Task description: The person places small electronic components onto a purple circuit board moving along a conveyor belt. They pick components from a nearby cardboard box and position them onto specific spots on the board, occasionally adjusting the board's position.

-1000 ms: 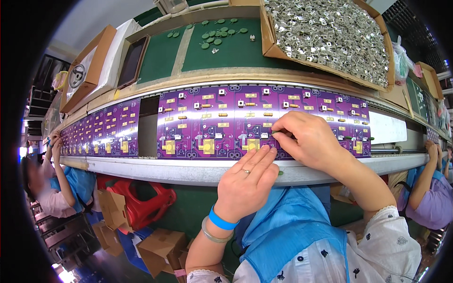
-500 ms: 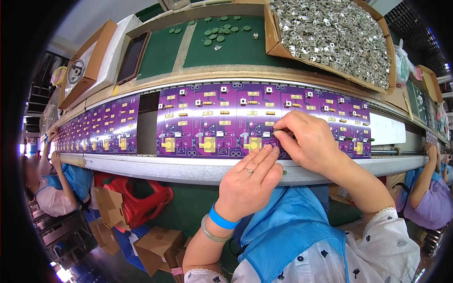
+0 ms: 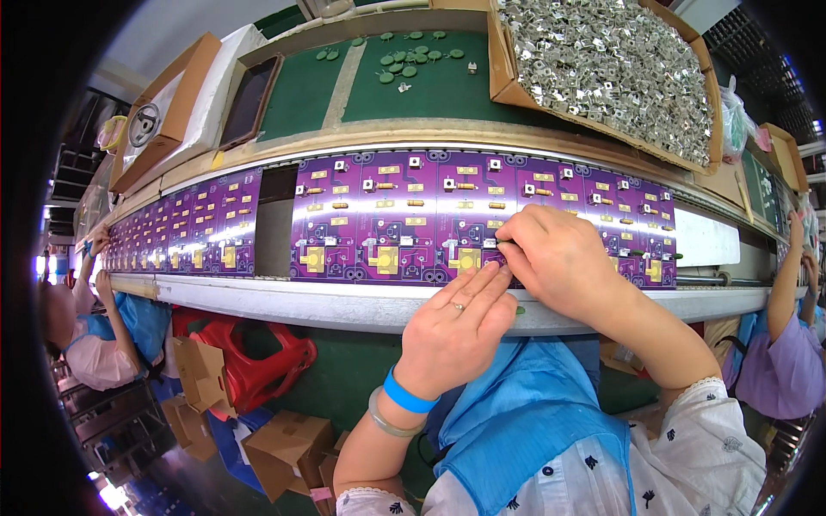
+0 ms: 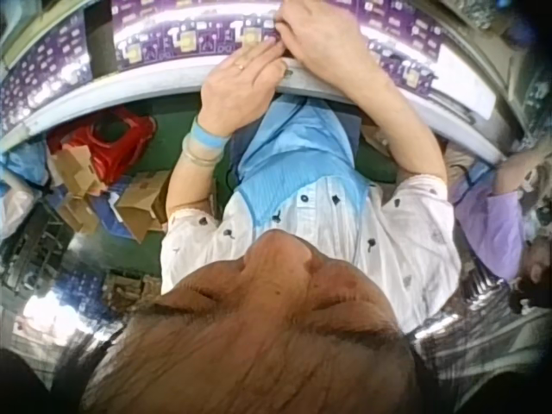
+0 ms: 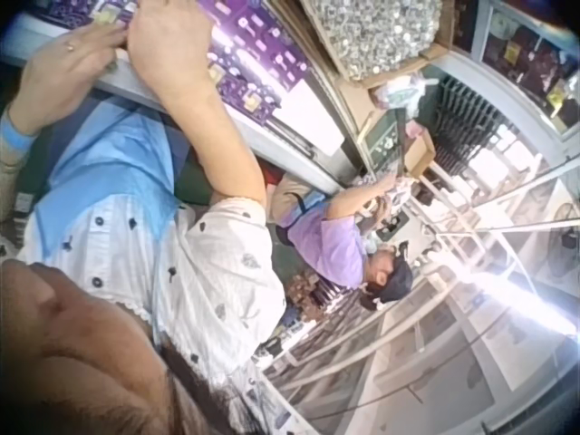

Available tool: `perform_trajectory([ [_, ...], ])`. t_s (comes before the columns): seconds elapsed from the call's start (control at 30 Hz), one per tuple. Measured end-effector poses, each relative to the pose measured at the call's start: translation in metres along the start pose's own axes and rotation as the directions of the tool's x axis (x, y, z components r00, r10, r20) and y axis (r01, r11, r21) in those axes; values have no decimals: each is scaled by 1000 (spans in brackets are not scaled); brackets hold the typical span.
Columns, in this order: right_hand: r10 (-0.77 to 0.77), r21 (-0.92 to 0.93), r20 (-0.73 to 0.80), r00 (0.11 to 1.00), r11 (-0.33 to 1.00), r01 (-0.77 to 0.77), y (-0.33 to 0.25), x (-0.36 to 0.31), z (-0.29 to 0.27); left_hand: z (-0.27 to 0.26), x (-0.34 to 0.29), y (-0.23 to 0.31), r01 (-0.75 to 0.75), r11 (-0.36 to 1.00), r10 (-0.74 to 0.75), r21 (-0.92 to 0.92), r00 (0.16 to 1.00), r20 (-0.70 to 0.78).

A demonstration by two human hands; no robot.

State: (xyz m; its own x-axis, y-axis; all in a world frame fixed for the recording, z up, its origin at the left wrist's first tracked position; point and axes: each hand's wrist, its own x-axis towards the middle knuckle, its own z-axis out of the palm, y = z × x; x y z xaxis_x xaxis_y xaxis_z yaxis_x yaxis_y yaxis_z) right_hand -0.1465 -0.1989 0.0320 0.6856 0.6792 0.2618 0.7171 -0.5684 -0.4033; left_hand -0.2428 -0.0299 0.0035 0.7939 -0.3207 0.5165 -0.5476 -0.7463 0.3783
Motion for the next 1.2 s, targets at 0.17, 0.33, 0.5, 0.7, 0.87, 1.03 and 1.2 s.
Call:
perform_trajectory([
  [0.17,125,218,72,990,966,-138,-1,-1,-11,-5,-1,2,88,975,-108,-206,990,-87],
  [0.33,-116,541,95,989,840,46,-13,-1,-37,-19,-2,7,146,936,-203,-321,967,-152],
  [0.5,-224,575,139,965,811,105,-27,13,-35,-30,-10,4,223,930,-286,-293,939,-193],
  [0.7,-55,499,101,993,866,-2,-23,56,-9,-32,-24,-13,314,944,-294,98,939,-180],
  [0.87,-128,244,125,984,965,95,-24,64,10,-26,-30,-17,312,937,-284,160,943,-173],
  [1.03,-118,205,150,982,975,86,-27,65,16,-24,-32,-19,316,940,-287,130,937,-196],
  [1.2,-119,186,153,981,978,90,-26,65,20,-24,-32,-20,317,940,-289,126,936,-202],
])
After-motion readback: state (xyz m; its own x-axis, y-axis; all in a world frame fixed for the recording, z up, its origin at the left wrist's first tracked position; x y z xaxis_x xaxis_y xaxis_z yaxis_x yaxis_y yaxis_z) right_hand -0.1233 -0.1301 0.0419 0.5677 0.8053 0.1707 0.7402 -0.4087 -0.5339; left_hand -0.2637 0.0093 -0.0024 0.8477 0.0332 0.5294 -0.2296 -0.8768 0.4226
